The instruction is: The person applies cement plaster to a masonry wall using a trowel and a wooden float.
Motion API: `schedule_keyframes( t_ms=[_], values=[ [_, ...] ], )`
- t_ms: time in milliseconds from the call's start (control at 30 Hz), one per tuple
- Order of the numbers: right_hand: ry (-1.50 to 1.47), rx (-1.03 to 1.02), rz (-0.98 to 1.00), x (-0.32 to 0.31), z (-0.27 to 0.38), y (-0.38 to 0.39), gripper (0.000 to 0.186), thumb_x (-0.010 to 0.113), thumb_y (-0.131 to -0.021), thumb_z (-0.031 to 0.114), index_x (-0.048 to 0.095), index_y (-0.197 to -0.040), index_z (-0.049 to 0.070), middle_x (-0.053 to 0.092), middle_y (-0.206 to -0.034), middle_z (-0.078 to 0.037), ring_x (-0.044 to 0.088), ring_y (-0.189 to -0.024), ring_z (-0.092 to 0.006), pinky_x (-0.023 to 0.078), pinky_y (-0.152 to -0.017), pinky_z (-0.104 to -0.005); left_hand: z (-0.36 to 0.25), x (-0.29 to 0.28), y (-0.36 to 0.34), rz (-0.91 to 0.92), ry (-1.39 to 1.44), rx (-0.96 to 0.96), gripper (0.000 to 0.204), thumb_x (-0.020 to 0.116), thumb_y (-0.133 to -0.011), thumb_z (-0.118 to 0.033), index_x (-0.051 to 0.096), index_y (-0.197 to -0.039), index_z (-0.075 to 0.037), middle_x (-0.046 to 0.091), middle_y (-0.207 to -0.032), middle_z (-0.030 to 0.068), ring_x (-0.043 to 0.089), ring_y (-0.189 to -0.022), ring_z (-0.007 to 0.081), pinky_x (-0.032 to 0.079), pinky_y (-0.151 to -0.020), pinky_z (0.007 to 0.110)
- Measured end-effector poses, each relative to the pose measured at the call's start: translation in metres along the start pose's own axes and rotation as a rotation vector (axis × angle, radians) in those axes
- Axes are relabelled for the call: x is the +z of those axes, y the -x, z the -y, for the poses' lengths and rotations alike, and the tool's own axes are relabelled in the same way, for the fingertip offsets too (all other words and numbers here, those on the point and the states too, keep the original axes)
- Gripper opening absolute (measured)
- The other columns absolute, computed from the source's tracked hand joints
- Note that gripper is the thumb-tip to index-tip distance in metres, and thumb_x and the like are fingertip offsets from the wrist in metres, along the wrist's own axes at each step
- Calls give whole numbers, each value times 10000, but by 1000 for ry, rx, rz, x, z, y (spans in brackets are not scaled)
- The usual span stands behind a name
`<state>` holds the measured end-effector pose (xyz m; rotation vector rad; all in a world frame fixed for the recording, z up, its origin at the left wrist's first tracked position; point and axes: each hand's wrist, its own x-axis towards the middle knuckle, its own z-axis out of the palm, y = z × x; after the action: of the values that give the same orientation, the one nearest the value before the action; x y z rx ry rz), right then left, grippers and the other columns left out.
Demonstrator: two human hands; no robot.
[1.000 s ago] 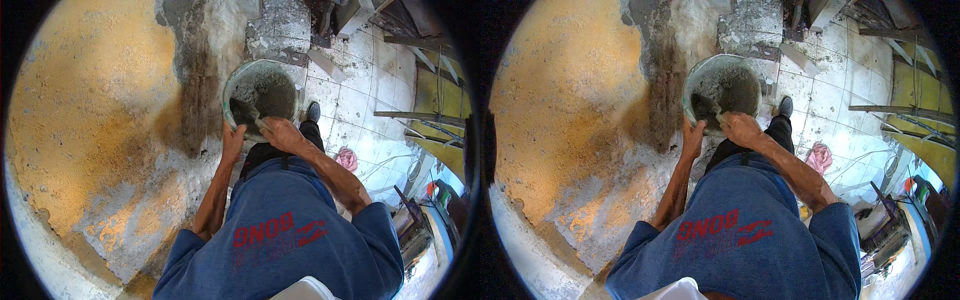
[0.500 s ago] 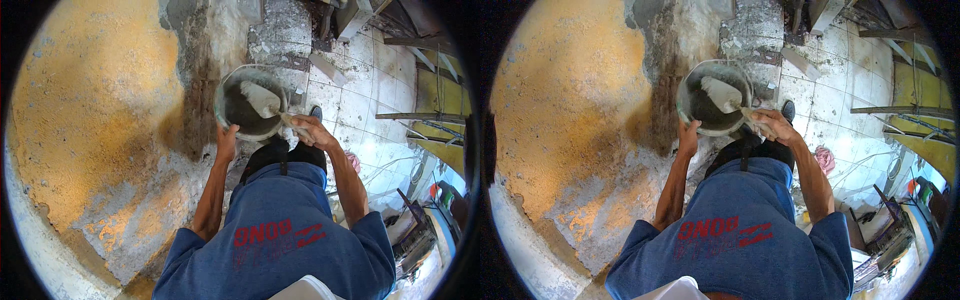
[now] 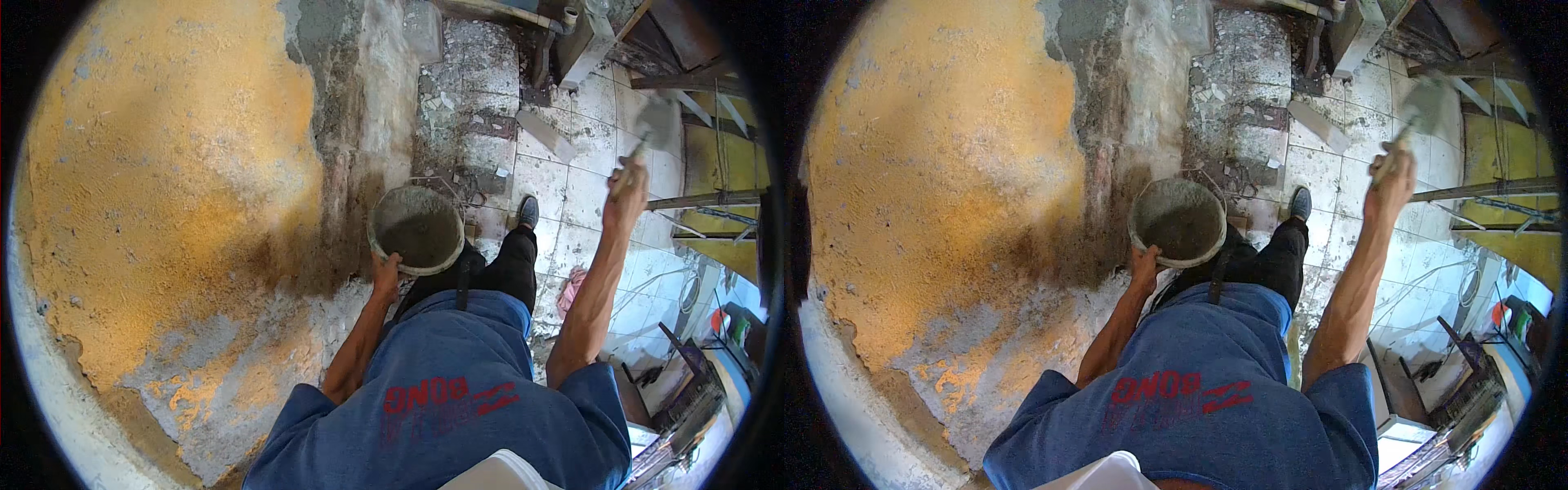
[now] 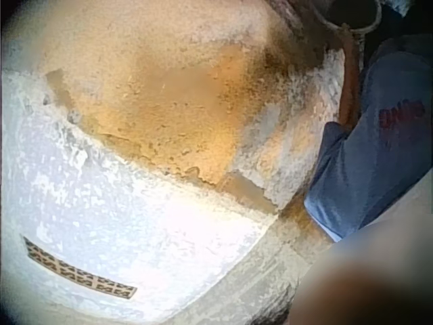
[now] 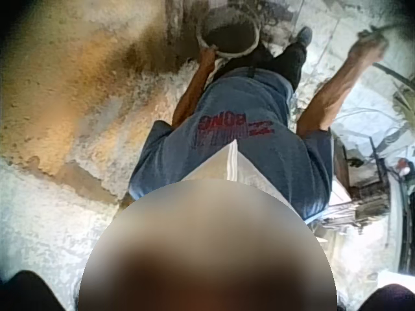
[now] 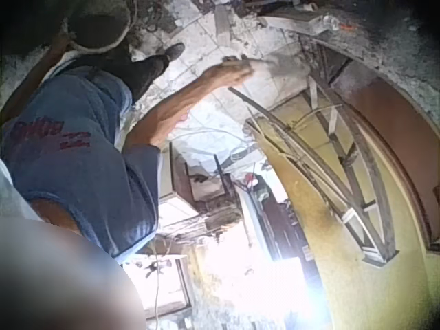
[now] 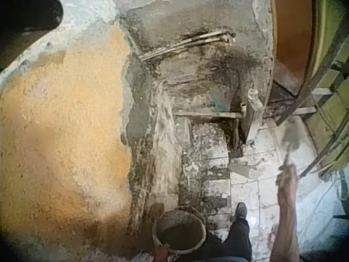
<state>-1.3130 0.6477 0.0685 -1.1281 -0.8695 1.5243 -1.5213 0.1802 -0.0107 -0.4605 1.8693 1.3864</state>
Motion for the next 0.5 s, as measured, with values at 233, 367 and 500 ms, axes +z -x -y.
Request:
schedule_keyframes(
  t_ms=[233,367,500],
  values=[
    [423,-86,-151,104,-134,22,332,689,-979,301,509,-1103,50,672,-923,-82,638,-685,-160,530,-502,-303,17,-28,21,-84,56,18,645,575,-907,-61,309,-1493,-110,521,-1259,144,587,-1089,286,586,-821,479],
    [741,100,964,227,-180,248,450,649,-979,247,519,-1308,-31,604,-1263,-266,584,-1207,-387,448,-1035,-416,29,-42,22,-122,44,-27,551,601,-918,-100,412,-1431,-22,559,-1231,152,581,-1110,287,562,-843,436],
    [301,57,991,189,-192,262,378,673,-979,229,550,-1282,39,648,-1212,-270,646,-1149,-341,502,-950,-424,44,-56,15,-171,-12,61,631,564,-932,-71,328,-1517,-83,513,-1370,157,552,-1172,265,540,-878,445]
  ],
)
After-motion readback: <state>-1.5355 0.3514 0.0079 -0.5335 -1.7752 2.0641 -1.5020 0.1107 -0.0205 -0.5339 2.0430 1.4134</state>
